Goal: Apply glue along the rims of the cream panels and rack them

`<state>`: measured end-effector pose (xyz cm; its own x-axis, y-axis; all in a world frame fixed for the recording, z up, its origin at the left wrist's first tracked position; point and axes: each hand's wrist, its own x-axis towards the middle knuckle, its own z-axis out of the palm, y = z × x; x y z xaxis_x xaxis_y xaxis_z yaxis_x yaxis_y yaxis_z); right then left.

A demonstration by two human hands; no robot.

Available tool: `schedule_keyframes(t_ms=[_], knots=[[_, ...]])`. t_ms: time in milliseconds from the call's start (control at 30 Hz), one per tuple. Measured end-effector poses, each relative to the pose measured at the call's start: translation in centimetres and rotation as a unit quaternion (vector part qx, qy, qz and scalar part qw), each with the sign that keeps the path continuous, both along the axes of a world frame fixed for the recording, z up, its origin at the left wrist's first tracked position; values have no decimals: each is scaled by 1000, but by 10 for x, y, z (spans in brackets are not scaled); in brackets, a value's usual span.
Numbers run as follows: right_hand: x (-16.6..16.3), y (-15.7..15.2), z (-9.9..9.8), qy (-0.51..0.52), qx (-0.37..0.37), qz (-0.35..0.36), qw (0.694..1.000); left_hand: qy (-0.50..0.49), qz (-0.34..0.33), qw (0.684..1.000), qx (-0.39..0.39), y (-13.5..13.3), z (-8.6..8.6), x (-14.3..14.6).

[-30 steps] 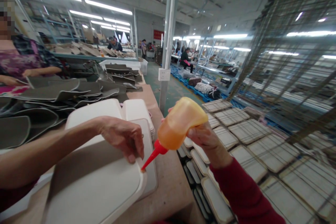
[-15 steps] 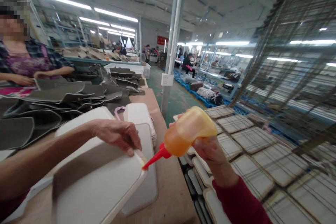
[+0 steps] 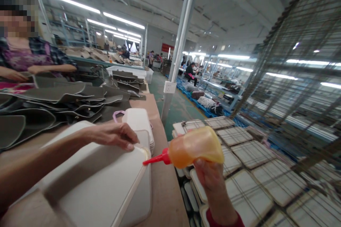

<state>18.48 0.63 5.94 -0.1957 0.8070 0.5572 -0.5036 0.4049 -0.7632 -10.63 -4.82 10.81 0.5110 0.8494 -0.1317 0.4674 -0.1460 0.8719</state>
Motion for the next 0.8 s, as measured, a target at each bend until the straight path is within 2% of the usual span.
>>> schedule_keyframes(t_ms=[233, 500, 800], knots=[[1, -4, -6, -1, -21, -43, 999, -43, 66, 997, -24, -3, -13, -7], [-1, -5, -8, -21, 0, 12, 1000, -46, 88, 995, -29, -4, -21, -13], [-2, -13, -5, -25, -37, 21, 999, -75, 90, 992, -37, -6, -25, -18]])
